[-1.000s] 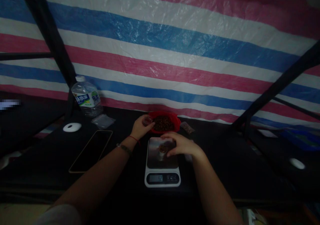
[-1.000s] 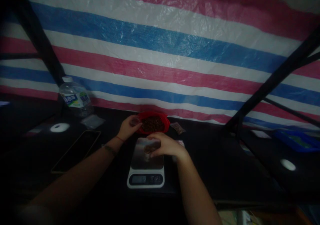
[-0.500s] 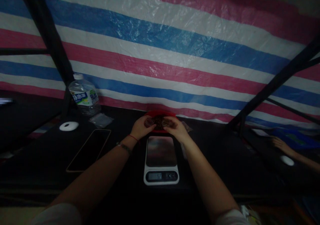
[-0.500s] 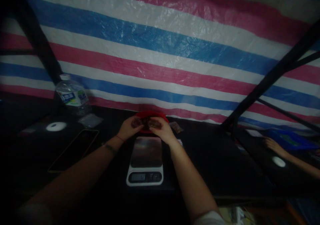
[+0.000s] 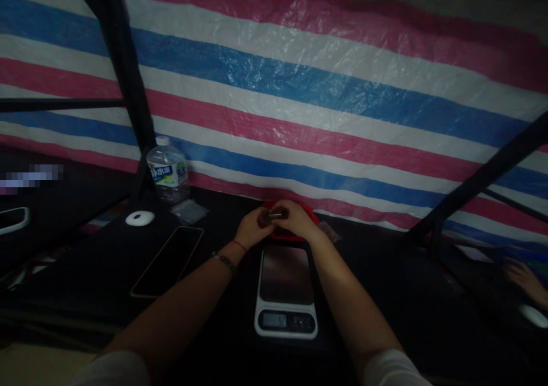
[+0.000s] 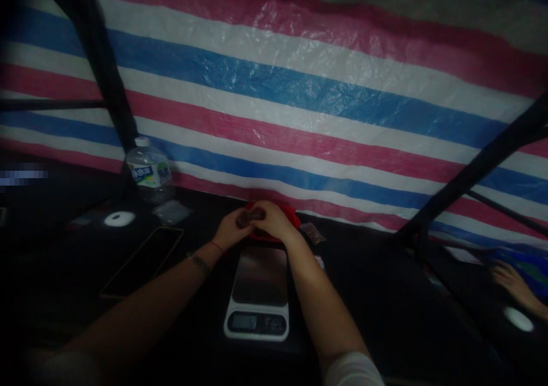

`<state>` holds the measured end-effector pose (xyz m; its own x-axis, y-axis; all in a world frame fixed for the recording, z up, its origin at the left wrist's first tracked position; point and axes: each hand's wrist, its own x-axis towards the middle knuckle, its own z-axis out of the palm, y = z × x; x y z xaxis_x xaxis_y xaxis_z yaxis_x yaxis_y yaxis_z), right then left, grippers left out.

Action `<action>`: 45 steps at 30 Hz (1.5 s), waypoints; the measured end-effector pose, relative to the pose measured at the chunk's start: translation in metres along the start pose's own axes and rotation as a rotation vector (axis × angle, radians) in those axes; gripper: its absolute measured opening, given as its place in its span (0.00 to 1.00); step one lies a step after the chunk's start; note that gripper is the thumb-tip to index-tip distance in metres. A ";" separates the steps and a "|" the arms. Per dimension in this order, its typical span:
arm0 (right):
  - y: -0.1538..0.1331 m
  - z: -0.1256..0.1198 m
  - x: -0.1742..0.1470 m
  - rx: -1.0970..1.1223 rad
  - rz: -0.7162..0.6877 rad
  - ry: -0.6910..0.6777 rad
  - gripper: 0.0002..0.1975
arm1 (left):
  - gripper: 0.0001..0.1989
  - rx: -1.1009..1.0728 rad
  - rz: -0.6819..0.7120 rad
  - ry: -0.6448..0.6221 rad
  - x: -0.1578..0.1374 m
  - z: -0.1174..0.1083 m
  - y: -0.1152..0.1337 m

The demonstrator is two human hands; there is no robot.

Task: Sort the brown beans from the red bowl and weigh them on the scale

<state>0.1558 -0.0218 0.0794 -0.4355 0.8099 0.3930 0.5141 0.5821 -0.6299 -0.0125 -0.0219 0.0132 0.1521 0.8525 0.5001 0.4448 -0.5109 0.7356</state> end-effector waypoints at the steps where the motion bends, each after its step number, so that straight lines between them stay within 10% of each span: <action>1: -0.003 -0.001 0.000 -0.012 -0.028 -0.017 0.12 | 0.18 0.002 -0.002 -0.003 0.000 0.001 0.000; 24: -0.009 -0.013 -0.052 0.069 0.104 0.011 0.18 | 0.16 -0.267 -0.014 0.057 0.001 0.003 -0.009; 33: -0.027 0.003 -0.113 -0.089 0.202 -0.204 0.21 | 0.24 -0.910 -0.178 -0.115 0.006 -0.002 -0.016; 41: -0.029 -0.017 -0.058 -0.069 -0.034 0.058 0.19 | 0.24 -1.051 -0.308 -0.237 0.005 -0.012 -0.011; 45: -0.028 -0.002 -0.012 -0.117 -0.163 -0.023 0.20 | 0.27 -1.053 -0.374 -0.298 0.002 -0.012 -0.007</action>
<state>0.1486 -0.0479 0.0939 -0.5359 0.7031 0.4675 0.5173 0.7110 -0.4763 -0.0261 -0.0177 0.0144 0.4306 0.8906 0.1465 -0.4287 0.0590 0.9015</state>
